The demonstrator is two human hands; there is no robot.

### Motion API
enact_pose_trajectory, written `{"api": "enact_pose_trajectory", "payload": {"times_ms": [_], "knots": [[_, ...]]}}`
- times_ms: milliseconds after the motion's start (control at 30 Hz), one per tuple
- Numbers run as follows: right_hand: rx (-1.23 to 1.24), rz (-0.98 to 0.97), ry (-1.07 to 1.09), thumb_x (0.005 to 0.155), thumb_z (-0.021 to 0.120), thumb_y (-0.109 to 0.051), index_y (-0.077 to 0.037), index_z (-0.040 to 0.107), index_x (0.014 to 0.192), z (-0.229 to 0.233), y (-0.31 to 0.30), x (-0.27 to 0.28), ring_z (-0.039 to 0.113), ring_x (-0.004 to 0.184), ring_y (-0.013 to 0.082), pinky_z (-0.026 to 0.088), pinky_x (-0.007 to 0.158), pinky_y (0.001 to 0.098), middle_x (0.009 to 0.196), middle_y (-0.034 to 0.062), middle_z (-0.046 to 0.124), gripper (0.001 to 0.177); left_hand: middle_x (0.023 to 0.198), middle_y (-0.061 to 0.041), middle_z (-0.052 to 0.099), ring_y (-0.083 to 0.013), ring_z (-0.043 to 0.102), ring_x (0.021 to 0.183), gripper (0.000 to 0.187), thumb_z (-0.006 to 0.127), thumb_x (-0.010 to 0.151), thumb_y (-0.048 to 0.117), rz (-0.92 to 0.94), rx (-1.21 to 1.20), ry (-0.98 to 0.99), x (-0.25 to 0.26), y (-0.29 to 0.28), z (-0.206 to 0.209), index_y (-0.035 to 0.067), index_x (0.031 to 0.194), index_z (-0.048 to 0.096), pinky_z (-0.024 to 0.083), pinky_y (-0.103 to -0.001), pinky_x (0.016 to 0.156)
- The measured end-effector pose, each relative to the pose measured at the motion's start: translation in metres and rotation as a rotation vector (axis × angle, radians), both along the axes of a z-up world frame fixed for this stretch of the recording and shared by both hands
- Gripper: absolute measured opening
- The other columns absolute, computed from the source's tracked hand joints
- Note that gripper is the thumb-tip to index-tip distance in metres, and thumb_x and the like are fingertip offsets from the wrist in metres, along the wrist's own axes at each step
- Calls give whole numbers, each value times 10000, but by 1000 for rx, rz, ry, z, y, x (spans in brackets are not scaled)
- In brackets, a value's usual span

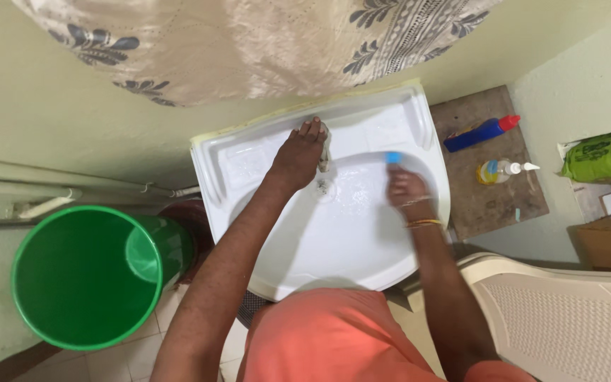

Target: The person scrubs a white wall-mounted sink with a blue brush under running water. They clean the basin, faucet, and surrounding surfaces, then rinse the brush and turn off the tap.

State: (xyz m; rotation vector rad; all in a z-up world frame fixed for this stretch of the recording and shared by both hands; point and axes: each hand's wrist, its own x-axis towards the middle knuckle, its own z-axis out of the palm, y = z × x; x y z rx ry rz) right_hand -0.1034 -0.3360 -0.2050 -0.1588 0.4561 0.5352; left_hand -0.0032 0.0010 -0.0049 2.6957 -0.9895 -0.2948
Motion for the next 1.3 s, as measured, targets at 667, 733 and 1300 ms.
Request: {"api": "enact_pose_trajectory", "payload": {"times_ms": [667, 733, 1300], "knots": [[-2483, 637, -479, 961, 548, -217, -81, 655, 924, 152, 31, -46, 665, 618, 250, 528, 539, 398, 724, 74, 678, 177, 1634, -255, 274, -379, 294, 1508, 666, 523, 819, -117, 7, 9, 11, 0, -1, -2, -60, 1476, 429, 277, -486, 1221], [-2902, 803, -791, 946, 559, -195, -113, 658, 907, 159, 30, -37, 697, 681, 293, 542, 574, 432, 776, 110, 708, 135, 1634, -252, 279, -382, 298, 1509, 643, 526, 841, -102, 17, -2, 21, -1, -2, -2, -57, 1476, 431, 276, -494, 1221], [-2769, 1173, -1198, 924, 556, -162, -176, 744, 927, 132, -11, -64, 736, 775, 294, 572, 675, 445, 859, 97, 736, 188, 1633, -260, 273, -381, 285, 1510, 644, 522, 864, -83, 31, 2, 5, -5, -2, -4, -63, 1496, 404, 266, -484, 1224]]}}
